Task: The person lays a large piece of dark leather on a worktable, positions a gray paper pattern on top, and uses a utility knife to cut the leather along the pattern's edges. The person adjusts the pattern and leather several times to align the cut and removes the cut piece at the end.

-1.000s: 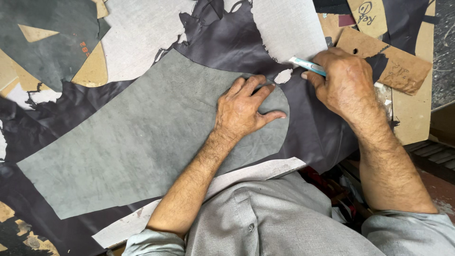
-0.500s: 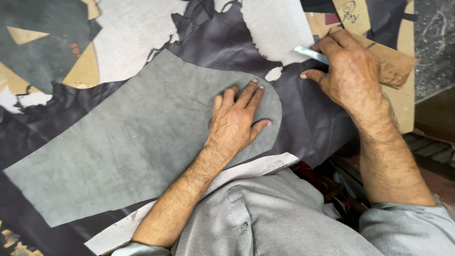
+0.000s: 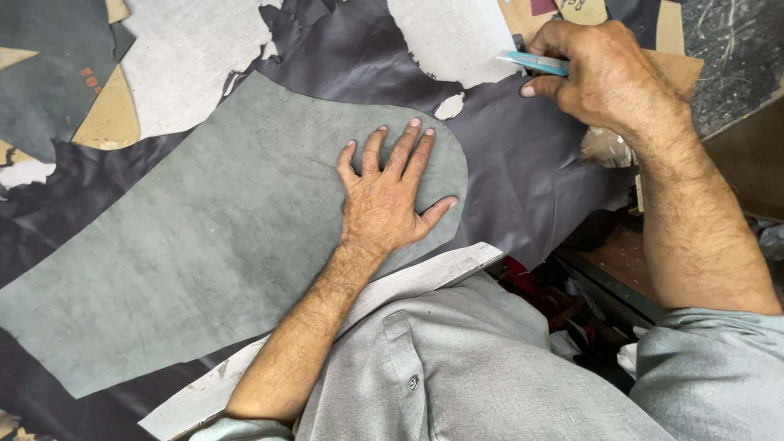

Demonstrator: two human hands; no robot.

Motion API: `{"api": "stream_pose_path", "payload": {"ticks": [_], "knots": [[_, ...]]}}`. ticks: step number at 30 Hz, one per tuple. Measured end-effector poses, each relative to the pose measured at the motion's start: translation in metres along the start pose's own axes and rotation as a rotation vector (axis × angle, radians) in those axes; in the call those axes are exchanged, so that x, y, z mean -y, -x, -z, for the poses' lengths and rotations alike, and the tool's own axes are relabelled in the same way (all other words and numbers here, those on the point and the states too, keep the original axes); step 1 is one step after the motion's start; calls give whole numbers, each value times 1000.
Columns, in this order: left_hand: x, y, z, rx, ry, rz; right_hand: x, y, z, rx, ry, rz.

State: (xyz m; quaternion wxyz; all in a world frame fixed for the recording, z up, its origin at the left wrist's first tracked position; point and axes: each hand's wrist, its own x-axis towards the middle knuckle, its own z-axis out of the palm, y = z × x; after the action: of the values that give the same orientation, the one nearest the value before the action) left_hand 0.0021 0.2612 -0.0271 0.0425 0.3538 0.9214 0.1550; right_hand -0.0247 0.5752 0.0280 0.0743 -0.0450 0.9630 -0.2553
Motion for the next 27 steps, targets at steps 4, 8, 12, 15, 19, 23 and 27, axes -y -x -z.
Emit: {"api": "stream_pose_path", "payload": {"ticks": [4,8,12,15,19,23,27], "knots": [[1,0,1,-1,14,1,5,-1,-2,26,30,-125],[1,0,3,33,13,11,13,13,-5,-119,198,35],[0,-1,7,89,9,19,38,37,-17,-274,86,27],[1,0,13,101,-25,29,78,56,-40,-393,-101,35],[-1,4,16,64,-30,34,118,70,-58,-520,13,120],[2,10,13,65,-37,38,125,61,-67,-312,-193,-28],[4,12,12,57,-61,36,120,54,-74,-146,-240,-168]]}}
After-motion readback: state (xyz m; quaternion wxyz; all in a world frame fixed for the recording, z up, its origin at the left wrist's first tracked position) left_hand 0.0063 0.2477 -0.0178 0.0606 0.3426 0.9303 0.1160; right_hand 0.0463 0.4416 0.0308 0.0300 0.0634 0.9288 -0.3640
